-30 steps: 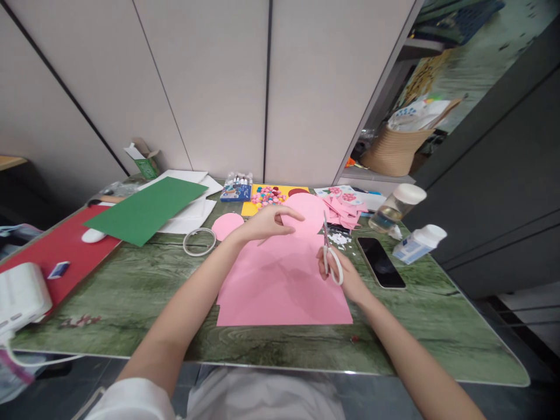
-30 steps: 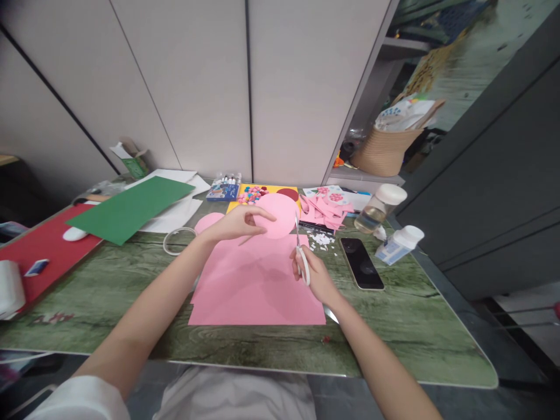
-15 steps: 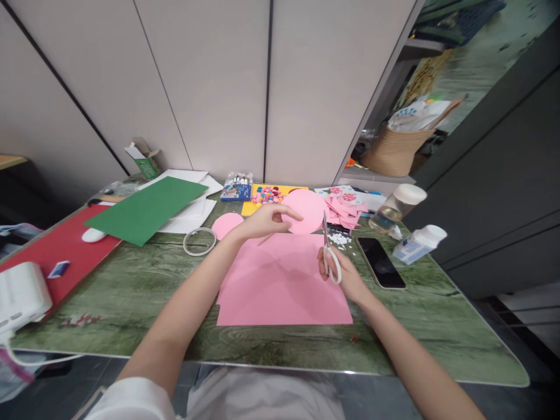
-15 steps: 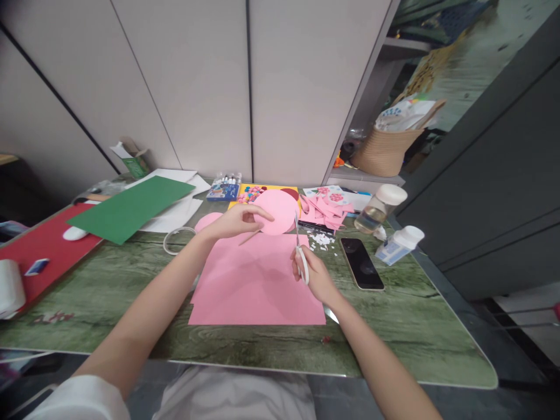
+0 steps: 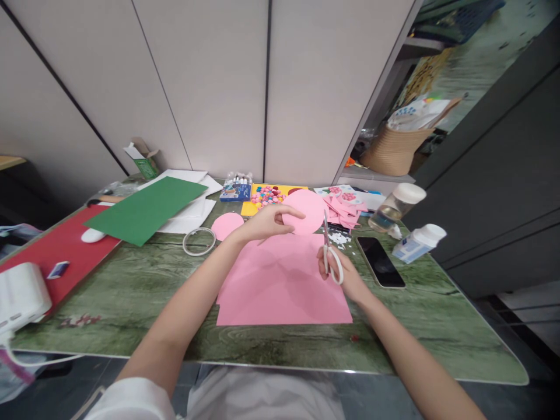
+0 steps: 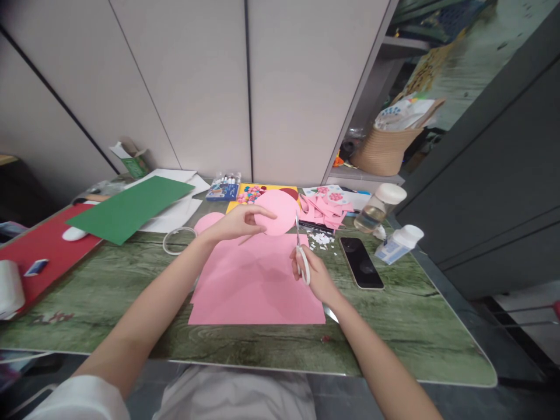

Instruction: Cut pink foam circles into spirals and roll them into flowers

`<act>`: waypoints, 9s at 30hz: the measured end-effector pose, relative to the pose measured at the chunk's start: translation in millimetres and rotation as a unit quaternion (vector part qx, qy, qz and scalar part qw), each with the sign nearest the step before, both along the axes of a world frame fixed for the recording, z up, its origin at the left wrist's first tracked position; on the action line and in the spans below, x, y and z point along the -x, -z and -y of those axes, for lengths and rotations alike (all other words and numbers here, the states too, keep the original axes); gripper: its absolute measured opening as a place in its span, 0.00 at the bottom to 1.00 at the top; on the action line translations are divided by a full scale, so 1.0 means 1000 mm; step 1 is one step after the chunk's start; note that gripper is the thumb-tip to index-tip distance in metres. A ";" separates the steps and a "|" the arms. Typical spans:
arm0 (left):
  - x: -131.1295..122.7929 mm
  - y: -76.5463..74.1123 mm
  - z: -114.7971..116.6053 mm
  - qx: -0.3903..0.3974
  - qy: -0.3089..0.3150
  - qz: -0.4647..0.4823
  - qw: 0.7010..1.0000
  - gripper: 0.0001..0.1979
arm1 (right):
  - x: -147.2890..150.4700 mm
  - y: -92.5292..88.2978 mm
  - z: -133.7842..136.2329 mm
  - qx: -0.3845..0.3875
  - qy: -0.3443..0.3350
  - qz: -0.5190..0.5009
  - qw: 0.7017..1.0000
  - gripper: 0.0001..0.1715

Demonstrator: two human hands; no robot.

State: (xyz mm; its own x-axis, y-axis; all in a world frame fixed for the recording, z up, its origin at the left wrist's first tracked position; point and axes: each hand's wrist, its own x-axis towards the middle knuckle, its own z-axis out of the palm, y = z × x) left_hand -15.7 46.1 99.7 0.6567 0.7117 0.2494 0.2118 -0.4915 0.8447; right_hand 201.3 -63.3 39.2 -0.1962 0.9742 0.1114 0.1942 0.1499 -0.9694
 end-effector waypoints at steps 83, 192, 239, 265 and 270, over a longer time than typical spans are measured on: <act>0.000 -0.005 0.003 0.007 -0.007 0.015 1.000 0.17 | 0.000 0.009 -0.002 0.013 -0.002 0.005 1.000 0.18; -0.013 0.003 0.006 -0.009 -0.064 0.047 0.997 0.16 | 0.005 0.009 0.000 0.006 0.017 -0.001 1.000 0.17; -0.013 0.007 0.001 -0.033 -0.072 0.043 0.996 0.21 | -0.006 0.005 -0.003 -0.013 0.053 0.045 0.998 0.16; -0.014 0.006 0.004 -0.008 -0.058 0.071 0.996 0.21 | -0.004 0.008 -0.004 -0.008 0.051 0.034 0.998 0.17; -0.014 0.007 0.003 -0.008 -0.058 0.070 0.996 0.21 | -0.005 0.009 -0.004 -0.008 0.055 0.040 0.998 0.18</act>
State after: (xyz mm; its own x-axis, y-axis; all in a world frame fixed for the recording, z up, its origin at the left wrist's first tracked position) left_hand -1.5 43.4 93.2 0.5279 0.7762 0.3448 0.1497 -0.4847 0.8618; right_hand 205.8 -59.1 30.6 -0.0974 0.9886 0.1147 0.2877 0.1383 -0.9477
